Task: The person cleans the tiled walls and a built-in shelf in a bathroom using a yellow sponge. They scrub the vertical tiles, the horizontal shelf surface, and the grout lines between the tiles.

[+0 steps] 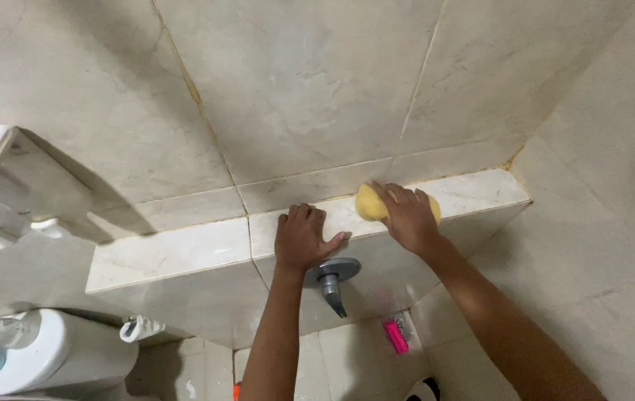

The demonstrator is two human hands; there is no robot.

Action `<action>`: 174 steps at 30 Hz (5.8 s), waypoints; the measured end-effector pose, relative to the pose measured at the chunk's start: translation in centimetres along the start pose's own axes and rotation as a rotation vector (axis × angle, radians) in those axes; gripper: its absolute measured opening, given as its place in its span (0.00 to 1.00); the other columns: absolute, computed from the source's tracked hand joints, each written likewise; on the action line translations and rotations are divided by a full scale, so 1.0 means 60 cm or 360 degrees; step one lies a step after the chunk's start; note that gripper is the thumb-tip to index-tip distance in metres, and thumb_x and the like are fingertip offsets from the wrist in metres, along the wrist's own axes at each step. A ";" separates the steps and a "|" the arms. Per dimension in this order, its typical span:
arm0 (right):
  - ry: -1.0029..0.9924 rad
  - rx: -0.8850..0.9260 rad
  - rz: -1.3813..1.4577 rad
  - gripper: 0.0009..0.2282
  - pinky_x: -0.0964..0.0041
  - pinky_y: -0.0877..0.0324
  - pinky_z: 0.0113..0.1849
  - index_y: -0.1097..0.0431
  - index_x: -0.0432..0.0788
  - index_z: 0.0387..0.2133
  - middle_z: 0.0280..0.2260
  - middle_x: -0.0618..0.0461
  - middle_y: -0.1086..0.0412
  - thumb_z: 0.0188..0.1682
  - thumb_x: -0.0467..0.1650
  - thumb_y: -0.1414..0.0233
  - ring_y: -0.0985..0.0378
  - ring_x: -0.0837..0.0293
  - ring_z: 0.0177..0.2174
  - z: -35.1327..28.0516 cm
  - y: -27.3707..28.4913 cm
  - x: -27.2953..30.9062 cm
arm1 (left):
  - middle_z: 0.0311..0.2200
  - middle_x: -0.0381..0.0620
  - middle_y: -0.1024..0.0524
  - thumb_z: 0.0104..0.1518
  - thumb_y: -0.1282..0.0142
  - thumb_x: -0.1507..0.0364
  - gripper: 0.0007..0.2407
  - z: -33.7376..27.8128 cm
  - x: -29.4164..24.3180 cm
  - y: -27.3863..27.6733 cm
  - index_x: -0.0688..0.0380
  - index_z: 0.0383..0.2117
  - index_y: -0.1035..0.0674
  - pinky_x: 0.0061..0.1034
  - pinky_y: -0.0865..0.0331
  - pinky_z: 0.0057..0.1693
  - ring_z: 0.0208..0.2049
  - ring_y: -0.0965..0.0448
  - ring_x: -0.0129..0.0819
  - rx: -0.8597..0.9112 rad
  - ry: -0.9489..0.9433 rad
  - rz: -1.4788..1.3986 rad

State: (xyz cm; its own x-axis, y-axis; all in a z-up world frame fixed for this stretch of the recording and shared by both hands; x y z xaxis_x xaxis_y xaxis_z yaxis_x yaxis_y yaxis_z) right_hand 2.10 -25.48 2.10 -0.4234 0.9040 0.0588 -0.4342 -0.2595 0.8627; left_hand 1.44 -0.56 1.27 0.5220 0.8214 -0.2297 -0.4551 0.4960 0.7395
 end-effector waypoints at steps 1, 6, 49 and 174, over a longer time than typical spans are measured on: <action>0.0007 -0.0005 -0.0006 0.36 0.40 0.40 0.48 0.38 0.49 0.65 0.51 0.42 0.30 0.37 0.33 0.39 0.29 0.44 0.49 0.004 0.011 0.003 | 0.32 0.48 0.26 0.45 0.39 0.44 0.25 0.003 0.000 0.001 0.56 0.28 0.20 0.41 0.34 0.41 0.39 0.26 0.45 -0.0010 0.0000 0.0000; -0.0186 0.0509 0.0081 0.27 0.46 0.37 0.47 0.35 0.60 0.60 0.45 0.47 0.30 0.44 0.42 0.41 0.30 0.44 0.46 0.022 0.042 0.031 | 0.32 0.47 0.26 0.46 0.40 0.45 0.24 -0.001 0.000 -0.001 0.56 0.27 0.20 0.42 0.34 0.42 0.39 0.26 0.45 0.0045 0.0024 -0.0037; -0.0246 0.0648 -0.0499 0.13 0.49 0.34 0.44 0.25 0.52 0.48 0.42 0.46 0.29 0.50 0.30 0.50 0.27 0.47 0.44 0.017 0.003 0.016 | 0.29 0.48 0.26 0.44 0.35 0.48 0.23 -0.002 -0.004 0.005 0.57 0.24 0.21 0.40 0.33 0.40 0.36 0.26 0.45 -0.0088 0.0022 -0.0058; 0.0393 0.0053 0.0044 0.26 0.51 0.42 0.55 0.36 0.42 0.57 0.55 0.47 0.32 0.42 0.30 0.40 0.33 0.48 0.56 0.126 0.129 0.125 | 0.64 0.48 0.34 0.44 0.34 0.51 0.41 0.075 -0.026 0.121 0.55 0.66 0.35 0.43 0.38 0.59 0.61 0.32 0.46 -0.0265 -0.0458 0.0099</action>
State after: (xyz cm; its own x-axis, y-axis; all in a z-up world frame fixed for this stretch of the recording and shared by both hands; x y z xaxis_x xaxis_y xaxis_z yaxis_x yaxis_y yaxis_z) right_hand 1.59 -18.14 13.05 -0.6179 0.7853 -0.0381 -0.3951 -0.2683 0.8786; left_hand 0.58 0.49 9.87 0.6612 0.7500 0.0181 -0.5914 0.5062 0.6277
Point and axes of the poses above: each hand's wrist, its own z-axis towards the middle knuckle, its own y-axis out of the back of the hand, x = y × z, the point moved 2 cm from there along z, towards the middle knuckle
